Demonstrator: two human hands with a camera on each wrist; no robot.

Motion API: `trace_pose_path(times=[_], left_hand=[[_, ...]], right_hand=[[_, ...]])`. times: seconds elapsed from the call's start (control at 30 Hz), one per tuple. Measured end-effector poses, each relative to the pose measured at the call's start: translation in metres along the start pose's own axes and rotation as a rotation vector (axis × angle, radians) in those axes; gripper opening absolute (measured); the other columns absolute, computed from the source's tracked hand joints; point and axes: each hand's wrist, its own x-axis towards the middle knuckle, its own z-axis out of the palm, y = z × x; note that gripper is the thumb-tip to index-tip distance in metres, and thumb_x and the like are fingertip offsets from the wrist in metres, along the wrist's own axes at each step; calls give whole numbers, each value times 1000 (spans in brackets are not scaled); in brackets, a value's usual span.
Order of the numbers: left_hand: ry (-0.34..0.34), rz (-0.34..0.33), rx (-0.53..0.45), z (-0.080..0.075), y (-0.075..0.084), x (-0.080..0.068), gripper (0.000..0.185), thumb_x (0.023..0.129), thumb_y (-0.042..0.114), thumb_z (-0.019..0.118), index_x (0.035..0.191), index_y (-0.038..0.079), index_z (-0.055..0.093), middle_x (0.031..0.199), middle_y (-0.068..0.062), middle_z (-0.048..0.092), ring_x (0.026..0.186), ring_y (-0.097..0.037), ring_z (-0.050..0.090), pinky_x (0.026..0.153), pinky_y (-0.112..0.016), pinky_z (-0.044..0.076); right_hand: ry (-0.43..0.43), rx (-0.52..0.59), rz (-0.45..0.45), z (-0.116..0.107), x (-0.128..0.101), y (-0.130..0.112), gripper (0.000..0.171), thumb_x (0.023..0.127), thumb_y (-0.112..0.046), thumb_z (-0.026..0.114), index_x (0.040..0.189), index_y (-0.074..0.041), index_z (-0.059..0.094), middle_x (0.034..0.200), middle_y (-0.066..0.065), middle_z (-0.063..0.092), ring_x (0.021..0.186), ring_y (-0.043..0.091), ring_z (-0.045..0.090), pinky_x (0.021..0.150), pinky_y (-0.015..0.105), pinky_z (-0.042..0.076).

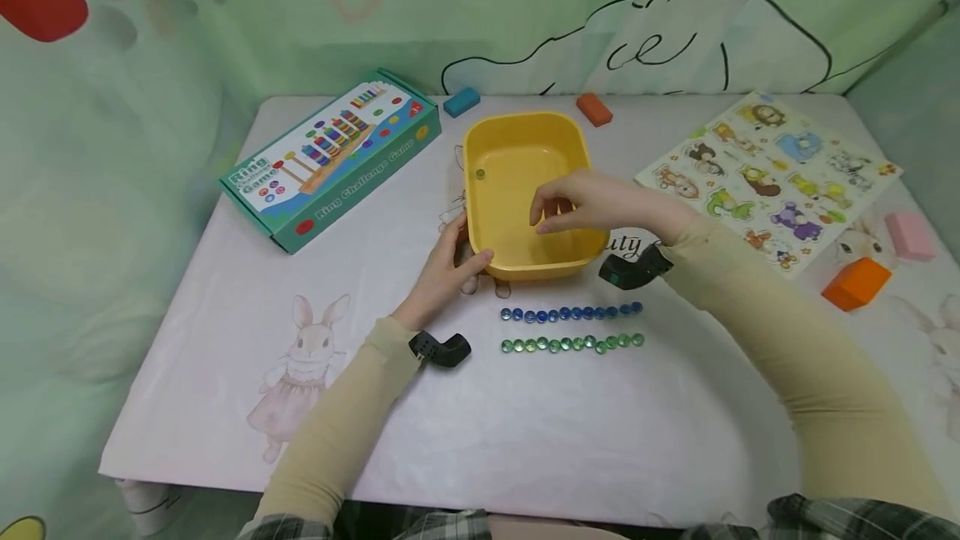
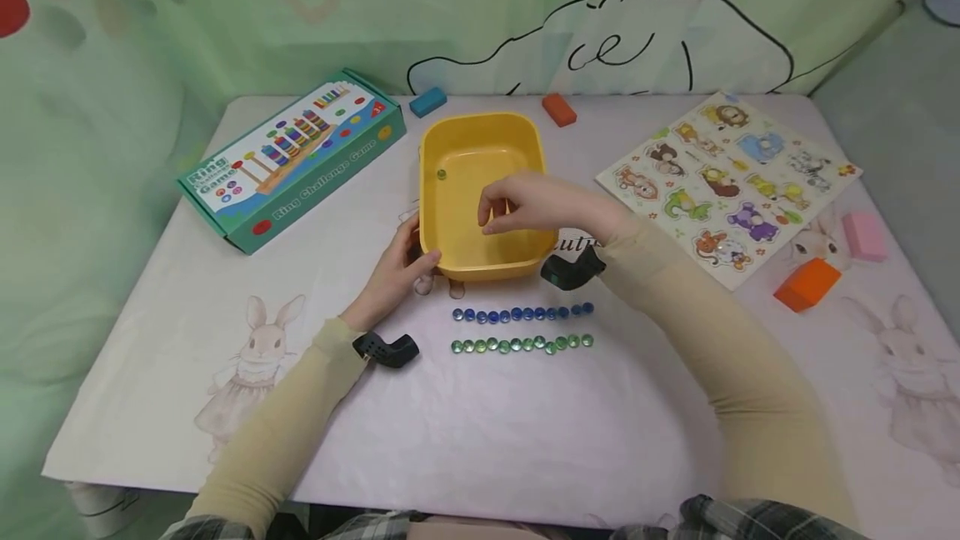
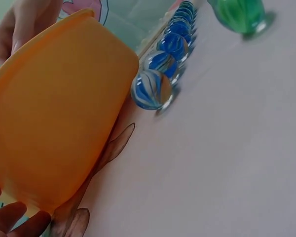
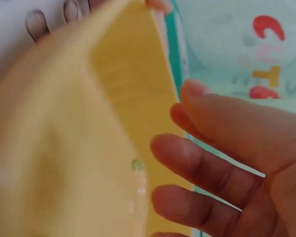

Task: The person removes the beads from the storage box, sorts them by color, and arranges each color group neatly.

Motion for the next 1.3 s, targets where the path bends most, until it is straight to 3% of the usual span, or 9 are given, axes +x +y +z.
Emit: trace_pose_path(times=[0.33, 0.6, 0.9, 1.13, 1.3], left_hand=[[-7, -3, 9, -1, 0, 1, 71, 91, 30, 57, 148, 16, 17, 146, -5, 33, 132, -17, 32, 113, -38, 19], [1, 16, 21, -2, 1, 0, 71, 91, 29, 57, 148, 13, 17, 146, -7, 33, 135, -16, 28, 114, -37, 16], [-20, 24, 3, -2, 0, 1, 70, 91, 30, 57, 148, 16, 18, 144, -6, 36, 129, -18, 35, 113, -36, 22], [-4, 38, 20, 0, -3, 1, 70, 91, 27, 57, 148, 13, 19, 143, -8, 37, 131, -17, 33, 114, -37, 18], [-11, 36, 4, -3, 22, -8, 69, 91, 18, 56, 147, 4, 18, 142, -18, 36, 130, -29, 35, 113, -40, 20]], right_hand=[[82, 7, 56, 1, 66, 12, 17, 88, -20, 62, 98, -7, 64, 82, 7, 59, 75, 20, 50, 67, 28, 41], [82, 15, 213, 7, 98, 24, 22, 90, -21, 59, 106, -6, 61, 96, 11, 59, 83, 23, 50, 73, 30, 43], [54, 33, 328, 12, 118, 25, 39, 91, -26, 58, 125, -7, 53, 115, 13, 56, 97, 25, 50, 91, 38, 43], [68, 44, 335, 18, 124, 19, 34, 92, -24, 57, 121, -7, 56, 116, 11, 59, 99, 24, 49, 97, 37, 40], [79, -26, 310, 20, 129, 14, 28, 92, -22, 56, 115, -7, 58, 114, 10, 59, 96, 24, 49, 93, 37, 42]])
